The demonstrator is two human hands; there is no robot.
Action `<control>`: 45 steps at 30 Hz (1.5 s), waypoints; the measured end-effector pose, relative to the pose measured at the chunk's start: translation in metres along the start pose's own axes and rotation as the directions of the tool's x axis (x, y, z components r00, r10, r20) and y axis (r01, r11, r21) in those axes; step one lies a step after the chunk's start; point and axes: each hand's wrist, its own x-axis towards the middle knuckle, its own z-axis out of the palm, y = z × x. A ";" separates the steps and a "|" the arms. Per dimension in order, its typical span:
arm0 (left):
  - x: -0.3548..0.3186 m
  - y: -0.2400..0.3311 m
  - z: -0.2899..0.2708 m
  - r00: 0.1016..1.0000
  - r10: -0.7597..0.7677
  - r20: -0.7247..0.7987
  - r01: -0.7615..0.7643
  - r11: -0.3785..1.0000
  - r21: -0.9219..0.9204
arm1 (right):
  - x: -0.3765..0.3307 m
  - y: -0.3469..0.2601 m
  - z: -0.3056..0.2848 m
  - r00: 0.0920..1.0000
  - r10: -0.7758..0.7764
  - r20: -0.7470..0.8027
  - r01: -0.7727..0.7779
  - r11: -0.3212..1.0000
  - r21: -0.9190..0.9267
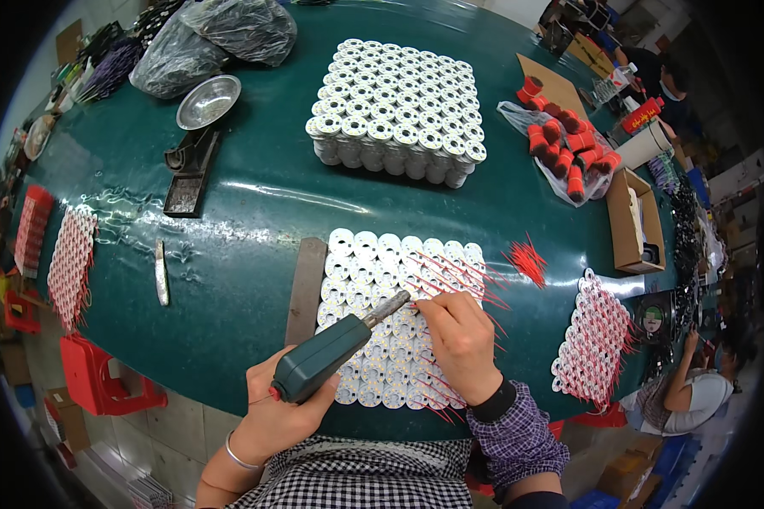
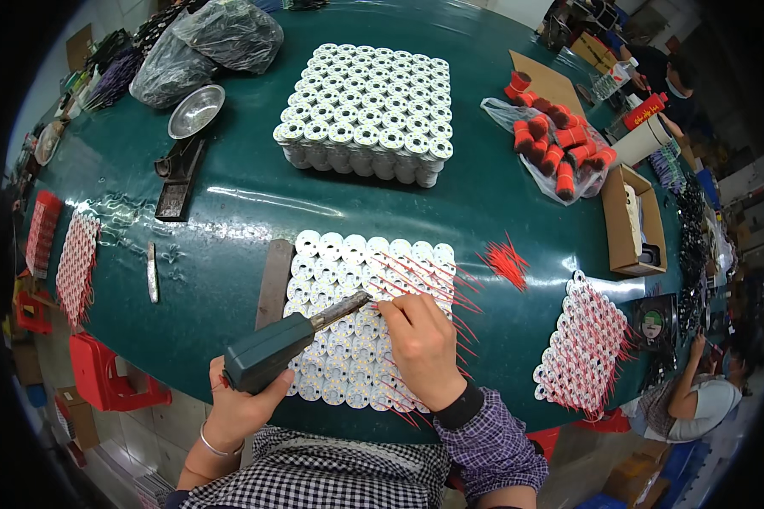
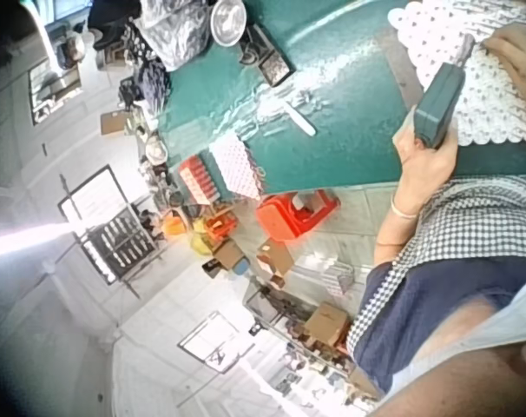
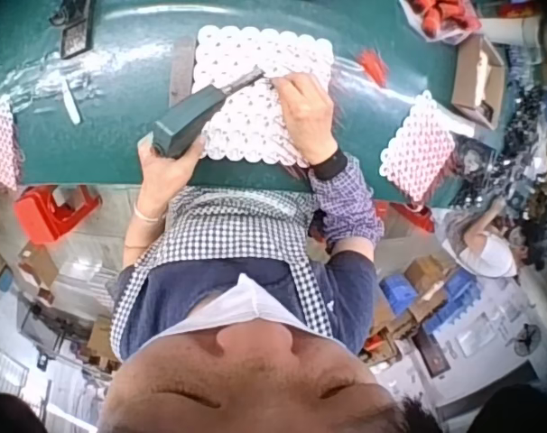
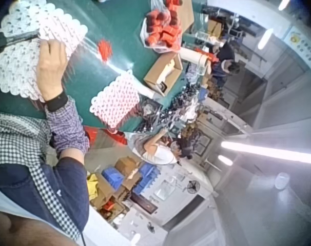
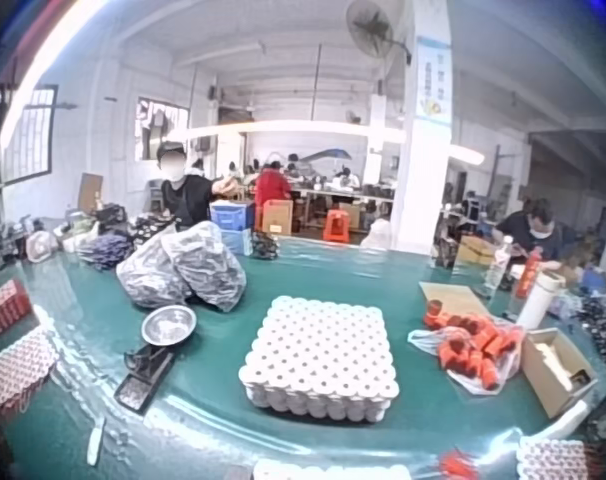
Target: The person picks up wires and solders them onto LED circuit boards using a soldering iron.
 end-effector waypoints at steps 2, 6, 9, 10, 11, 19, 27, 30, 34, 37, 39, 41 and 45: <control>0.000 0.000 0.001 1.000 0.026 -0.005 -0.026 0.999 0.025 | 0.000 -0.001 0.000 1.000 -0.004 0.000 0.004 1.000 -0.009; 0.002 0.001 0.000 1.000 0.021 0.022 -0.023 0.997 0.069 | 0.001 -0.002 0.000 1.000 -0.007 0.003 0.007 0.999 -0.037; 0.001 0.001 0.000 1.000 0.019 0.017 -0.020 0.998 0.065 | 0.000 -0.002 0.000 1.000 -0.011 0.008 0.011 0.998 -0.055; 0.002 0.002 0.000 0.999 0.021 0.023 -0.023 0.996 0.086 | 0.000 -0.001 0.001 1.000 -0.016 0.011 0.017 0.998 -0.066; 0.002 0.002 0.000 0.999 0.024 0.030 -0.027 0.994 0.107 | 0.000 -0.001 0.000 1.000 -0.016 0.010 0.017 0.998 -0.067; 0.002 0.008 -0.002 0.996 0.087 0.001 -0.086 0.989 0.122 | -0.001 -0.001 0.001 0.999 -0.022 0.038 0.025 0.996 -0.087; -0.001 0.008 -0.007 0.989 0.146 -0.014 -0.144 0.983 0.112 | -0.001 -0.003 -0.001 0.999 -0.012 0.035 0.015 0.996 -0.092; -0.003 0.007 -0.009 0.992 0.128 -0.012 -0.126 0.987 0.104 | 0.003 -0.010 -0.010 1.000 -0.012 0.014 0.014 0.995 -0.097; -0.006 0.008 -0.009 0.993 0.107 -0.047 -0.104 0.993 0.056 | 0.005 -0.022 -0.018 0.999 -0.015 -0.029 0.013 0.999 -0.047; -0.006 0.007 -0.009 0.995 0.086 -0.046 -0.084 0.996 0.030 | 0.003 -0.022 -0.011 1.000 -0.004 -0.015 0.005 1.000 0.013; -0.007 0.005 -0.009 0.996 0.082 -0.043 -0.081 0.996 0.026 | 0.000 -0.020 -0.004 1.000 0.010 -0.011 -0.010 1.000 0.019; -0.009 0.005 -0.010 1.000 0.024 -0.016 -0.023 1.000 0.014 | -0.003 -0.017 0.000 1.000 0.024 -0.007 -0.024 0.999 0.026; -0.010 0.004 -0.009 0.998 0.051 -0.022 -0.051 0.999 0.021 | -0.006 -0.014 0.005 1.000 0.031 -0.003 -0.031 0.999 0.016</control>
